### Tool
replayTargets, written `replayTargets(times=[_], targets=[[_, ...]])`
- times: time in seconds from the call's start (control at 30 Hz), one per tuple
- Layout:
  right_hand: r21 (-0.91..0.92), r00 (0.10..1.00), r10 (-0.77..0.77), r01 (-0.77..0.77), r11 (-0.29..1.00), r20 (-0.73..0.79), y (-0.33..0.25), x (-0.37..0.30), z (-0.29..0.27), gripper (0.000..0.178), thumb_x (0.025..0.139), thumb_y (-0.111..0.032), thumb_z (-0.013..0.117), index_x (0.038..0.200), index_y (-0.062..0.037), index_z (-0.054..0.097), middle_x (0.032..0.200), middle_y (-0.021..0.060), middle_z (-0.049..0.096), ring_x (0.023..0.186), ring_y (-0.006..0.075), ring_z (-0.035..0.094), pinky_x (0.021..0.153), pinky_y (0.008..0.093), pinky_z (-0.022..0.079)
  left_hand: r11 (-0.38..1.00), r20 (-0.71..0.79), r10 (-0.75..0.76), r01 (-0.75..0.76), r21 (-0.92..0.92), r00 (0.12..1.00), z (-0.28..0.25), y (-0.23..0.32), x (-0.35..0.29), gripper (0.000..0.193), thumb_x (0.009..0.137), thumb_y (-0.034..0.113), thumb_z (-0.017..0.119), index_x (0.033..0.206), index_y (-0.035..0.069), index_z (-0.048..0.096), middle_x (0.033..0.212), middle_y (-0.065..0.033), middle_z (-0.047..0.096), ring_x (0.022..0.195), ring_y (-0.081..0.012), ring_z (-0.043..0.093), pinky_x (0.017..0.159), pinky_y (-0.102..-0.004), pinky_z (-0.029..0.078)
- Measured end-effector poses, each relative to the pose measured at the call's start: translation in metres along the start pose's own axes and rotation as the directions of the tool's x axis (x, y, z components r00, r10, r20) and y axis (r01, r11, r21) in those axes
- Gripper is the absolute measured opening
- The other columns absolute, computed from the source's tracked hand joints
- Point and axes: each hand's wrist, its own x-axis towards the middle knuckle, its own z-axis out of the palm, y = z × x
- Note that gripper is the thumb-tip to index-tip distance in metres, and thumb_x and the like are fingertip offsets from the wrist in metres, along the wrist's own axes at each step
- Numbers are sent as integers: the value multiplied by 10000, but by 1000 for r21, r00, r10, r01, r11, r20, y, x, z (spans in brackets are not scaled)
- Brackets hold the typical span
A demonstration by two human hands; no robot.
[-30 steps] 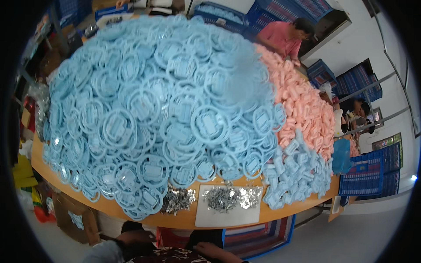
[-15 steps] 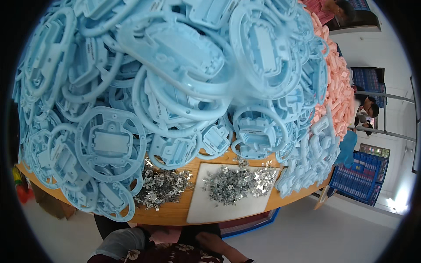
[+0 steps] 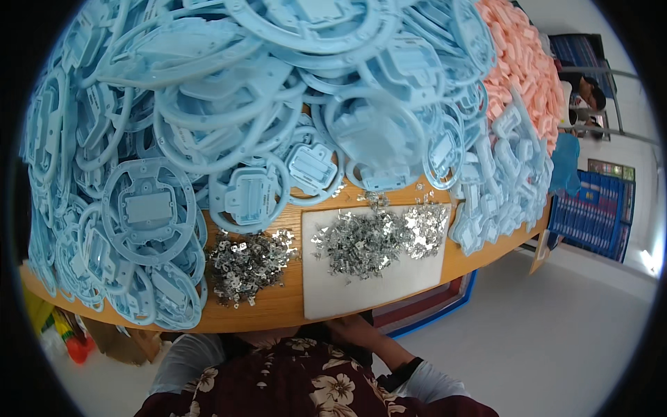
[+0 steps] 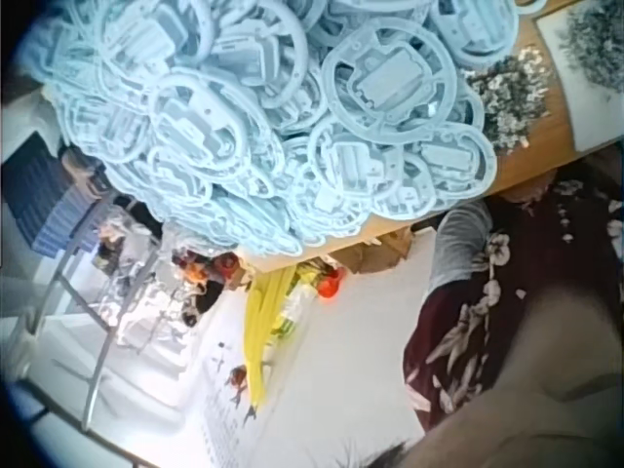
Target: Assembling small metal pins into blue plastic circular frames at a manufacturing workbench.
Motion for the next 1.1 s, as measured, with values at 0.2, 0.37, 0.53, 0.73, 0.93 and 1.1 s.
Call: replayTargets(times=[0.2,0.37,0.53,0.73,0.93,1.1], targets=[[227,863,375,-461,858,337,0,33,-2,385,1009,-368,513,1202,-43,583,964,190,672,948,310,667,912,406,515,996,-27,2,1,93,1000,-17,-19,14,448,933,368,617,1301,114,612,1267,-171,639,1185,-297,601,1006,-403,449],[450,786,570,-610,652,238,-2,28,16,346,995,-380,559,1072,-52,637,795,105,668,707,205,667,713,357,542,980,-100,46,-25,197,994,-28,-37,33,462,928,363,630,1314,110,604,1277,-173,634,1195,-297,597,1012,-401,445],[629,744,584,-631,455,325,-2,0,33,288,997,-328,601,1097,-61,643,804,47,688,695,107,662,653,262,544,931,-236,168,-75,357,957,-38,-43,40,478,923,358,643,1326,106,595,1287,-176,629,1204,-296,592,1019,-398,441],[510,973,172,-227,830,154,-15,-16,31,337,968,-329,645,1154,-48,636,920,82,705,774,129,672,721,297,538,904,-486,109,117,412,867,-26,67,-24,559,876,408,711,1336,117,585,1252,-184,648,1170,-313,616,978,-410,473],[534,981,-40,-68,843,188,-63,-39,-29,339,965,-304,645,1182,-43,643,940,76,712,757,133,684,731,294,533,842,-576,197,164,514,793,52,148,-83,540,902,361,711,1324,47,588,1136,-184,691,1021,-304,686,863,-372,529],[612,953,229,-61,789,-200,-77,-64,-111,218,981,-252,624,1029,-48,684,778,11,649,650,69,595,588,221,477,796,-612,299,163,584,733,83,162,-102,457,895,334,730,1236,40,650,1089,-180,704,941,-298,702,817,-363,541]])
